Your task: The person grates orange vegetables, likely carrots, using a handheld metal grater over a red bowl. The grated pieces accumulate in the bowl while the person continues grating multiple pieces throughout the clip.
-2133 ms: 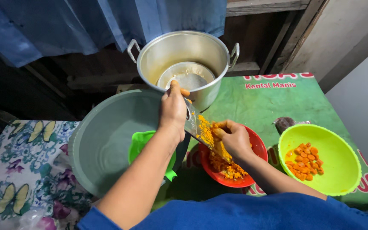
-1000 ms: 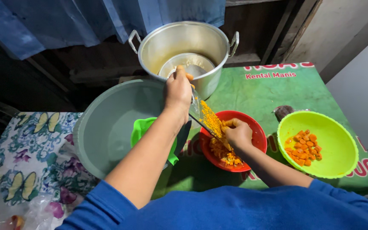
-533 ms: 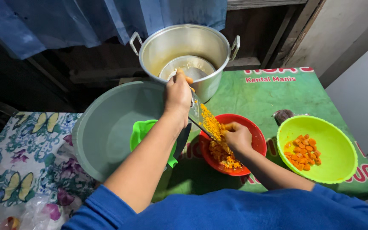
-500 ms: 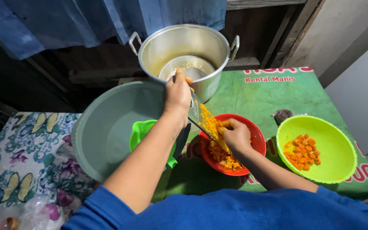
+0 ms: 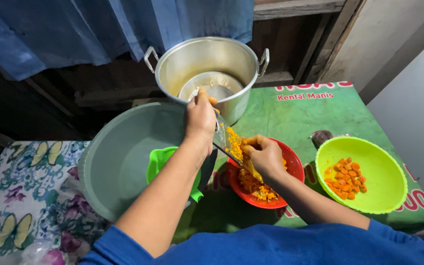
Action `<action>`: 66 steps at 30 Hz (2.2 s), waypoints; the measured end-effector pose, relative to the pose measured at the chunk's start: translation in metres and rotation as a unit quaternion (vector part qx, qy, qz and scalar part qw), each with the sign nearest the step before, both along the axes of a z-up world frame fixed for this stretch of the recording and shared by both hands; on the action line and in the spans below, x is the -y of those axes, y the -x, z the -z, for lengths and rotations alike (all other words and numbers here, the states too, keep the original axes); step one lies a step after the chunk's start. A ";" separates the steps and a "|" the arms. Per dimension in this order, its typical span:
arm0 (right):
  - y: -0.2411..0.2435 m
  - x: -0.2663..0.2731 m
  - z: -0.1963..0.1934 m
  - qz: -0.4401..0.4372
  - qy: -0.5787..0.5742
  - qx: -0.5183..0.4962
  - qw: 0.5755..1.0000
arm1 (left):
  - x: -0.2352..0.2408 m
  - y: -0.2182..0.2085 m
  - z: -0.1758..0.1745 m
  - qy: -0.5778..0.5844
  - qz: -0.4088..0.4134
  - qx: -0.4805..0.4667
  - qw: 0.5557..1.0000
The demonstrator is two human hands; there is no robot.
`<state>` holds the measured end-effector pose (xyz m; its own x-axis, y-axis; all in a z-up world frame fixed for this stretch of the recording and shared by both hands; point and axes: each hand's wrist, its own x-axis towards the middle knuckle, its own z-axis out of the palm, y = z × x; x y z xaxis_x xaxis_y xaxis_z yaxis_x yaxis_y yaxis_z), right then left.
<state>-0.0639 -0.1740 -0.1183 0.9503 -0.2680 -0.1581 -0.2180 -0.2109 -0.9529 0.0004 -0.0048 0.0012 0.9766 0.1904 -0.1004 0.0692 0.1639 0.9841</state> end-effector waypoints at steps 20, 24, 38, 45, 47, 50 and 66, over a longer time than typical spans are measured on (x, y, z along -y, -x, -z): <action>-0.007 0.016 0.028 0.016 0.033 -0.110 0.993 | -0.006 0.000 0.007 -0.010 -0.022 -0.027 0.999; -0.024 0.038 0.051 -0.026 -0.047 -0.149 0.987 | -0.002 0.002 0.002 -0.004 -0.022 -0.018 1.000; -0.002 0.033 0.014 -0.054 -0.012 -0.097 0.994 | 0.039 0.009 -0.015 -0.087 -0.075 0.007 0.993; 0.006 0.023 -0.013 -0.106 -0.052 0.024 0.993 | 0.034 0.020 -0.018 -0.106 -0.109 -0.026 0.988; 0.008 0.025 -0.013 -0.102 -0.002 0.012 0.995 | 0.036 0.024 -0.021 -0.112 -0.114 -0.029 0.987; 0.003 0.033 0.003 -0.075 0.059 -0.113 0.989 | 0.040 0.029 -0.025 -0.125 -0.118 -0.022 0.985; -0.007 0.081 0.046 -0.140 -0.126 -0.140 0.972 | 0.059 0.047 -0.034 -0.173 -0.139 -0.005 0.975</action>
